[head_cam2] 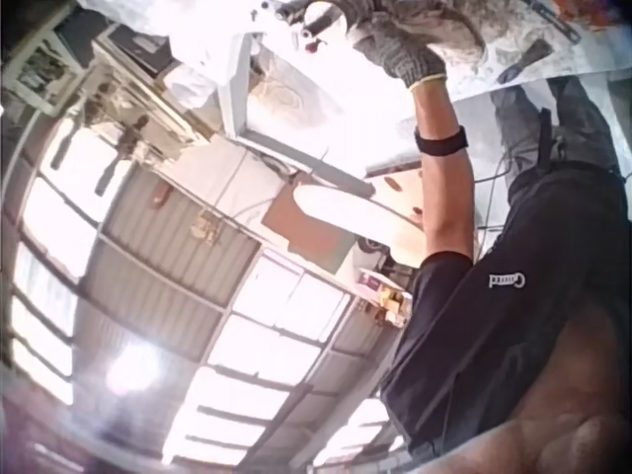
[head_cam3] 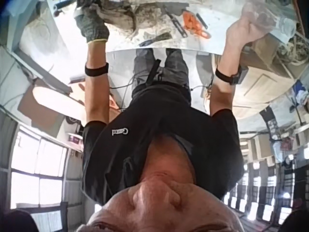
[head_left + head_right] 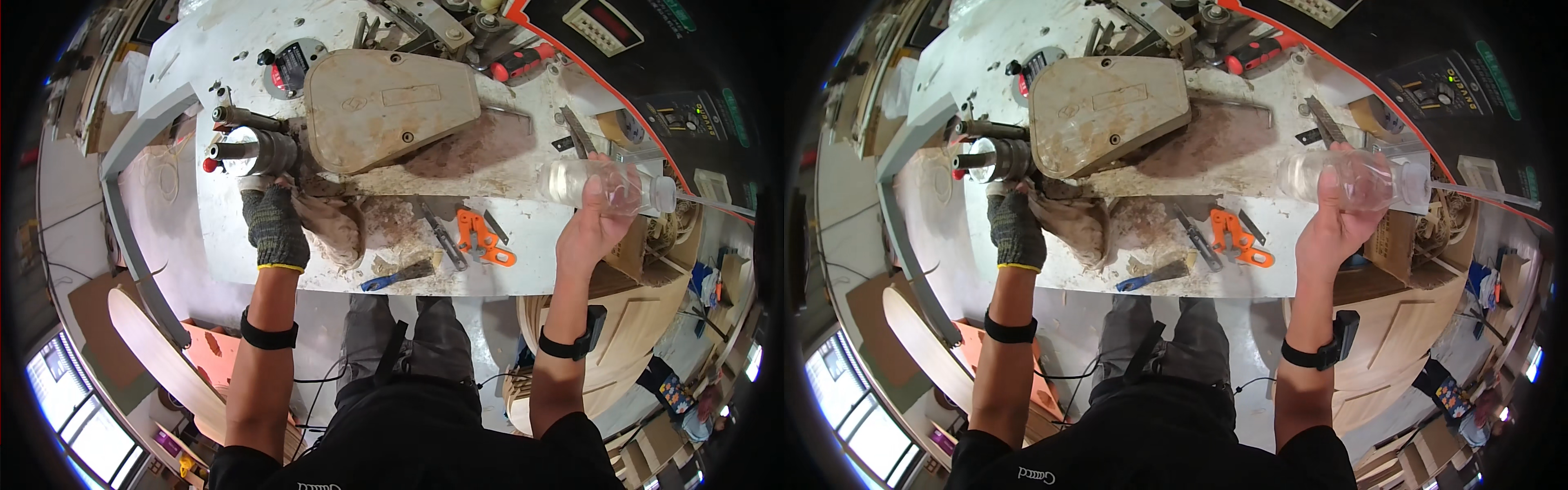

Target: Scraping and cleaning glue or residue from a woodworking machine using a scraper and cleaning solvent.

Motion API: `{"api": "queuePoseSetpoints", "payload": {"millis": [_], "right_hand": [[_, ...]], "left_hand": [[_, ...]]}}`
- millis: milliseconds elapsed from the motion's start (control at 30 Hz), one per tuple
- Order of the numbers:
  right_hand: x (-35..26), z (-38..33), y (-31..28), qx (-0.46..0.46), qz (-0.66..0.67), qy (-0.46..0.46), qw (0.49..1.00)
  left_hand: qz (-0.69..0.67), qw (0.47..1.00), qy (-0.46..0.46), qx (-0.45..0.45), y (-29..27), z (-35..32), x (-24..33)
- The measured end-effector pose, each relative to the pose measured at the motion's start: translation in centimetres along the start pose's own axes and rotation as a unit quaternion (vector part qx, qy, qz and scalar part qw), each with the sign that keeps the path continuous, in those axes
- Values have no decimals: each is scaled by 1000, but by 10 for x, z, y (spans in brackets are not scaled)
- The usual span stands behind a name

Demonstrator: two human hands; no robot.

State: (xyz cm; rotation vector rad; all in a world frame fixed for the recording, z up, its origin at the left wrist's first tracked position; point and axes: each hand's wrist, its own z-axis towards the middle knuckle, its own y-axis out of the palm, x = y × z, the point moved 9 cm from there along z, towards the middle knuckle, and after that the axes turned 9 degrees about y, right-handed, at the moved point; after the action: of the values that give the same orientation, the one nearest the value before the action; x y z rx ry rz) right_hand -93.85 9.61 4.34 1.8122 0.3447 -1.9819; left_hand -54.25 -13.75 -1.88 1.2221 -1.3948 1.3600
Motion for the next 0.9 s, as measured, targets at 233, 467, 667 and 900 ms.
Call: {"api": "queuePoseSetpoints", "payload": {"millis": [233,467,667,900], "right_hand": [[-6,0,13,-6,-53,-20,998],[-9,0,15,-26,-117,-29,992],[-14,-15,20,-86,-145,38,985],[-16,-100,58,-325,-273,135,895]], "left_hand": [[-26,999,-6,20,-1,1,-7],[-131,983,-123,40,-6,1,-32],[-236,965,-118,3,-3,2,-40],[-190,979,-69,-27,-3,1,-35]]}}
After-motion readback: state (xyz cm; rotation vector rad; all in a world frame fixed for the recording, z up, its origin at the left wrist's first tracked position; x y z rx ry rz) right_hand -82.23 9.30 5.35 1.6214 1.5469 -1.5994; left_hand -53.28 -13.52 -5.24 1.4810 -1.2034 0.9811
